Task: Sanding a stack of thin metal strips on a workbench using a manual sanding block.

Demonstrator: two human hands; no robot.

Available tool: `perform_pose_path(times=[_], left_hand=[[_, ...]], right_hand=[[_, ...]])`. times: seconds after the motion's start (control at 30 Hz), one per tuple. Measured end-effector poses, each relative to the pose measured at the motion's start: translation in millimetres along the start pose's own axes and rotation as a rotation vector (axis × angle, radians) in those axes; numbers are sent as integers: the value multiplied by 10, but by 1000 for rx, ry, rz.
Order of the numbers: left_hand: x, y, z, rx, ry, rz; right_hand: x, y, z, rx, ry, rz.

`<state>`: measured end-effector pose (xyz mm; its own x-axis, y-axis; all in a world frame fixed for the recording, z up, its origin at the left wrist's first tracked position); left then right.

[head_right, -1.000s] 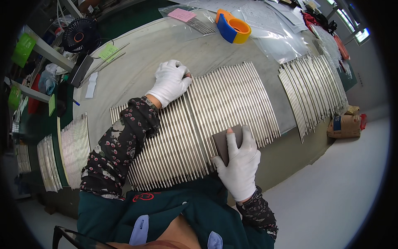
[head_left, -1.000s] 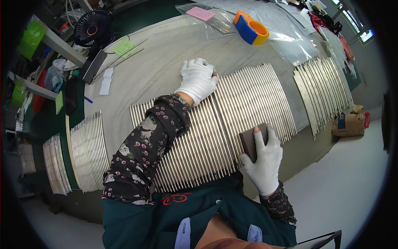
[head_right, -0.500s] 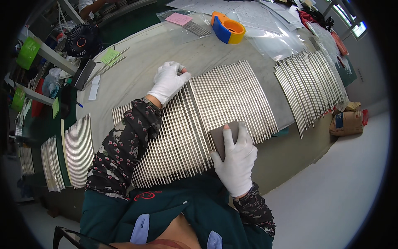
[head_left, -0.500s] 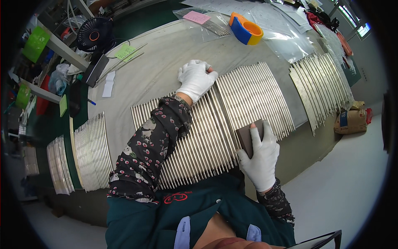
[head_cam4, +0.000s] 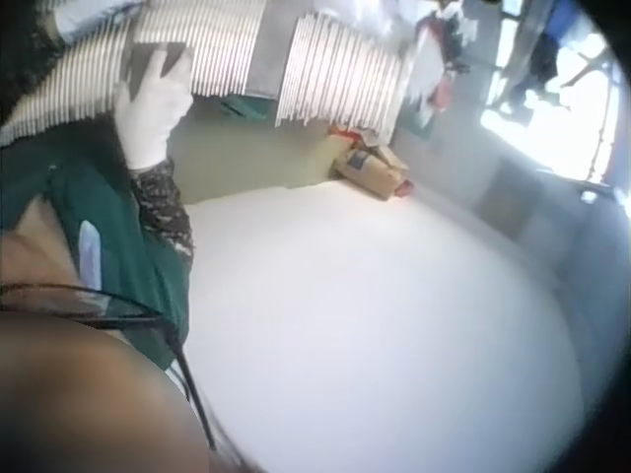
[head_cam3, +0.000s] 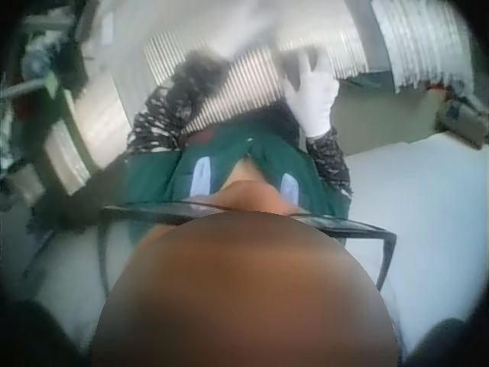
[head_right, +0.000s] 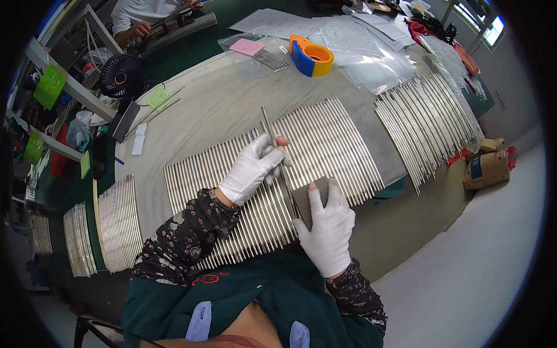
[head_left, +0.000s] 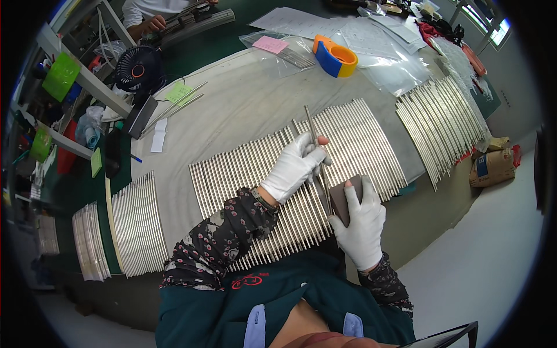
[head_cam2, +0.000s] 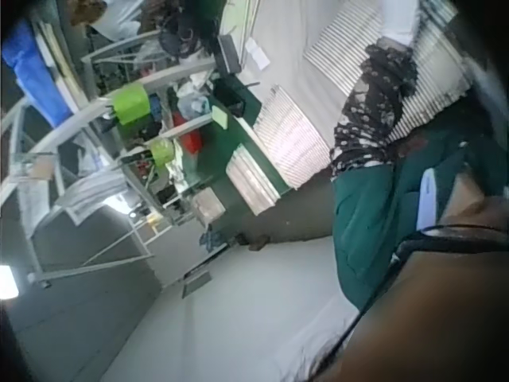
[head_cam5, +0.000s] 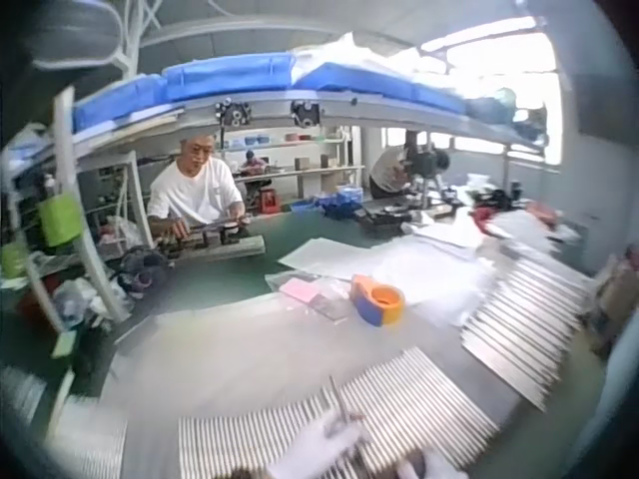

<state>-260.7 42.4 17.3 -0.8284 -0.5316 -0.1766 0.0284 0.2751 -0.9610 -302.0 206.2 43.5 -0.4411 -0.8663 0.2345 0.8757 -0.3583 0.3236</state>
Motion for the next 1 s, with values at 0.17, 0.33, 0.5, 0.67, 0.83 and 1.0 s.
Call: perform_pose_path(times=[0.17,0.33,0.5,0.67,0.83,1.0], left_hand=[[17,224,148,-60,-31,7],[8,243,163,-62,-23,19],[45,212,112,-65,-38,33],[235,372,128,-617,-143,52],[98,236,113,17,-10,87],[61,252,136,-1,2,32]], right_hand=[[88,-27,70,46,9,19],[454,3,352,179,-179,93],[1075,126,331,274,-217,83],[1194,661,258,199,-162,240],[1400,339,265,35,-101,49],[1421,500,152,15,-109,131]])
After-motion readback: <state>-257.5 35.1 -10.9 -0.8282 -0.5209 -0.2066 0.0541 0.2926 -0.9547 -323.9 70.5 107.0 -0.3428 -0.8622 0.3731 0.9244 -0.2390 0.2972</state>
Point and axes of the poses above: each hand's wrist, its own x-axis towards the middle knuckle, its own z-axis out of the back of the hand, y = z × x, the point moved 9 cm from there along x, towards the middle knuckle, and after that the axes turned 5 degrees about x, right-handed, at the moved point
